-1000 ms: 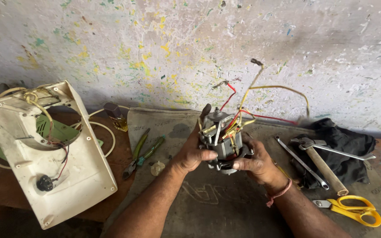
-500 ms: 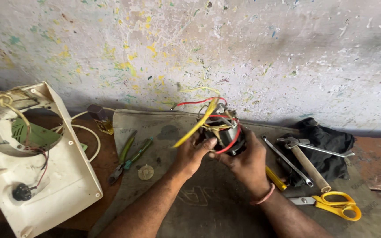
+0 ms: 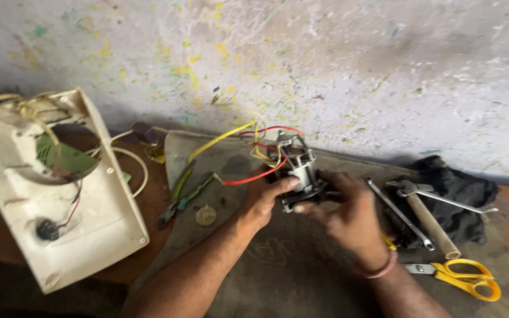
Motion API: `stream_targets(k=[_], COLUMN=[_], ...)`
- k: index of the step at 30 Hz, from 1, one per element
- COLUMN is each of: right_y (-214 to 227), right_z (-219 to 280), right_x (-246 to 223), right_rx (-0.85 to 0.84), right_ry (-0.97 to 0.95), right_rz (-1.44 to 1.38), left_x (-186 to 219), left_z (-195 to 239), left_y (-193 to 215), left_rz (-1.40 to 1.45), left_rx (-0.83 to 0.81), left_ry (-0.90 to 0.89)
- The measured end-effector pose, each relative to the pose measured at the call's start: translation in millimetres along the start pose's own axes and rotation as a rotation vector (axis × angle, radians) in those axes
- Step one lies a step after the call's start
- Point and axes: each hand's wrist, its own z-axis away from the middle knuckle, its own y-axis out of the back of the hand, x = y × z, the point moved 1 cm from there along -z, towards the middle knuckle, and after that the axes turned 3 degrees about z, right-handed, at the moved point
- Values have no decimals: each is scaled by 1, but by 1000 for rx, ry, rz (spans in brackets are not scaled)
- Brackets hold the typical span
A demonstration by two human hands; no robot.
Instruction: The person disassembles and adjusts a blender motor unit by hand. They use a screwdriver, pliers, and a wrench to detach wires and loosen components on a workbench.
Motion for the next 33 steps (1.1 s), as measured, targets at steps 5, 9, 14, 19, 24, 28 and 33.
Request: stream_targets(k=[5,9,14,19,24,28,33], right_y=[12,13,15,13,6,11,29], right_z=[-5,-7,-6,-9,-11,-13,-18], right_x=[28,37,40,48,57,63,73], right_rx=[-24,-260,-389,-364,-373,-313,-200], right_ry=[-169,-251,-428,-389,-367,-460,-372], right_rz=[-288,-657,-658,-729,-780,-921,-1142], left_x=[2,4,-13,-12,-4,2,26], left_z=[6,15,14,11,12,2,-14], left_y=[-2,-11,-24,-21,-18,-13,9], left_rz=[47,-121,15,-213,-103,-64,30], left_rx=[-172,-337,-312,-338,-390,-437,-257], left_ry=[34,12,201,75,190,213,201])
